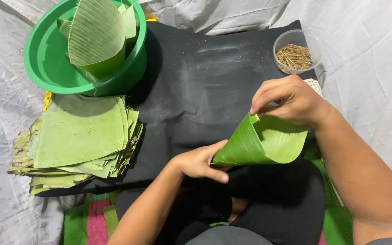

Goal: Cleaning banana leaves with a cloth and folding them into cone shapes.

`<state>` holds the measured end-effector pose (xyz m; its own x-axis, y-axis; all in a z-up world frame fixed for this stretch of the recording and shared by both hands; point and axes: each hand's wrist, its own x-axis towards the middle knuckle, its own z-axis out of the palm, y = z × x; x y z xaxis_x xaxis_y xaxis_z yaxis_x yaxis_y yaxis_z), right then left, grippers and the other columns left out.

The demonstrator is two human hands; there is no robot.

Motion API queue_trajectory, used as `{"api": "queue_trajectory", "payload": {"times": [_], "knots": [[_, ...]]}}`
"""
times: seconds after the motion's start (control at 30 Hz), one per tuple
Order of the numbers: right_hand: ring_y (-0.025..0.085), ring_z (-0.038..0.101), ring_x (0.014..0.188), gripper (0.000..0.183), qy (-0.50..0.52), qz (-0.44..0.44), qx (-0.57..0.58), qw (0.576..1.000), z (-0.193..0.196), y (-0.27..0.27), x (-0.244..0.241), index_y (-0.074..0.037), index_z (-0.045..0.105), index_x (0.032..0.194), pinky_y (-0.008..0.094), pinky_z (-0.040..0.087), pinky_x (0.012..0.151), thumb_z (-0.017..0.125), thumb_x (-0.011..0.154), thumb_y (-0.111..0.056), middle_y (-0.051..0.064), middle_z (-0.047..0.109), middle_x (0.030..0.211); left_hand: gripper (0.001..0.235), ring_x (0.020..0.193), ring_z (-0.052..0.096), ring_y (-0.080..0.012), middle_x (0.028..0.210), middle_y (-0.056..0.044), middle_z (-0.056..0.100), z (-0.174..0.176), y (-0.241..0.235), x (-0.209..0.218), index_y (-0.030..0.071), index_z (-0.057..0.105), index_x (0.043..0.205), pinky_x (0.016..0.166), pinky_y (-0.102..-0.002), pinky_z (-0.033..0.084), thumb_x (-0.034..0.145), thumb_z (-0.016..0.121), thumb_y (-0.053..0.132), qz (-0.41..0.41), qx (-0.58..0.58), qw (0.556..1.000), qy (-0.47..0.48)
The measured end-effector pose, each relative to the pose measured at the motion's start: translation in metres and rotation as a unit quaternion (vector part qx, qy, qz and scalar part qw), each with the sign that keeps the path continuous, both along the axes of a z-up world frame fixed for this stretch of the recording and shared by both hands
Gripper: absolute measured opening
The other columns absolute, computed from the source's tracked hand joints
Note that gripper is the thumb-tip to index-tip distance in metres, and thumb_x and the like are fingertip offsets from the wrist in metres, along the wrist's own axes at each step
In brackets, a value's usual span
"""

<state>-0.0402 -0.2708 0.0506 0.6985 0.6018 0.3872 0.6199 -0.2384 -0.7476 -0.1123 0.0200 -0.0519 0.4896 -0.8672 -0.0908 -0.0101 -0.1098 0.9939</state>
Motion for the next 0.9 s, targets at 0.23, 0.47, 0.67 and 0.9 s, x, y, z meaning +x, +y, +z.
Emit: {"api": "queue_trajectory", "payload": {"times": [0.23, 0.47, 0.67, 0.9], "knots": [[0.012, 0.068, 0.09, 0.015, 0.162, -0.272, 0.193, 0.929, -0.013, -0.039, -0.01, -0.006, 0.067, 0.119, 0.019, 0.053, 0.074, 0.062, 0.111, -0.018, 0.008, 0.072, 0.113, 0.084, 0.058, 0.04, -0.0067, 0.083, -0.001, 0.055, -0.025, -0.014, -0.011, 0.011, 0.031, 0.161, 0.048, -0.019, 0.03, 0.097, 0.063, 0.053, 0.091, -0.148, 0.964, 0.201], [0.014, 0.06, 0.09, 0.052, 0.278, -0.339, 0.187, 0.879, -0.043, -0.023, -0.043, 0.004, 0.056, 0.139, 0.022, 0.053, 0.078, 0.066, 0.088, 0.006, 0.013, 0.062, 0.113, 0.072, 0.052, 0.045, -0.0063, 0.089, -0.007, 0.063, -0.054, -0.04, -0.022, 0.006, 0.039, 0.146, 0.043, -0.02, 0.034, 0.097, 0.06, 0.055, 0.184, -0.174, 0.951, 0.178], [0.007, 0.07, 0.083, 0.043, 0.254, -0.318, 0.194, 0.893, -0.063, -0.022, -0.024, -0.003, 0.07, 0.126, 0.02, 0.061, 0.07, 0.077, 0.085, 0.005, 0.01, 0.074, 0.101, 0.063, 0.04, 0.042, -0.0084, 0.077, -0.015, 0.055, -0.078, -0.048, -0.025, 0.011, 0.039, 0.147, 0.032, -0.022, 0.041, 0.1, 0.055, 0.05, 0.09, -0.286, 0.917, 0.263], [0.012, 0.069, 0.086, 0.036, 0.222, -0.273, 0.204, 0.914, -0.051, -0.006, -0.023, 0.0, 0.07, 0.129, 0.027, 0.061, 0.073, 0.073, 0.093, -0.001, 0.017, 0.075, 0.105, 0.053, 0.041, 0.034, -0.003, 0.064, -0.002, 0.046, -0.076, -0.047, -0.022, 0.009, 0.053, 0.124, 0.032, -0.019, 0.037, 0.094, 0.068, 0.051, 0.052, -0.302, 0.898, 0.314]]}}
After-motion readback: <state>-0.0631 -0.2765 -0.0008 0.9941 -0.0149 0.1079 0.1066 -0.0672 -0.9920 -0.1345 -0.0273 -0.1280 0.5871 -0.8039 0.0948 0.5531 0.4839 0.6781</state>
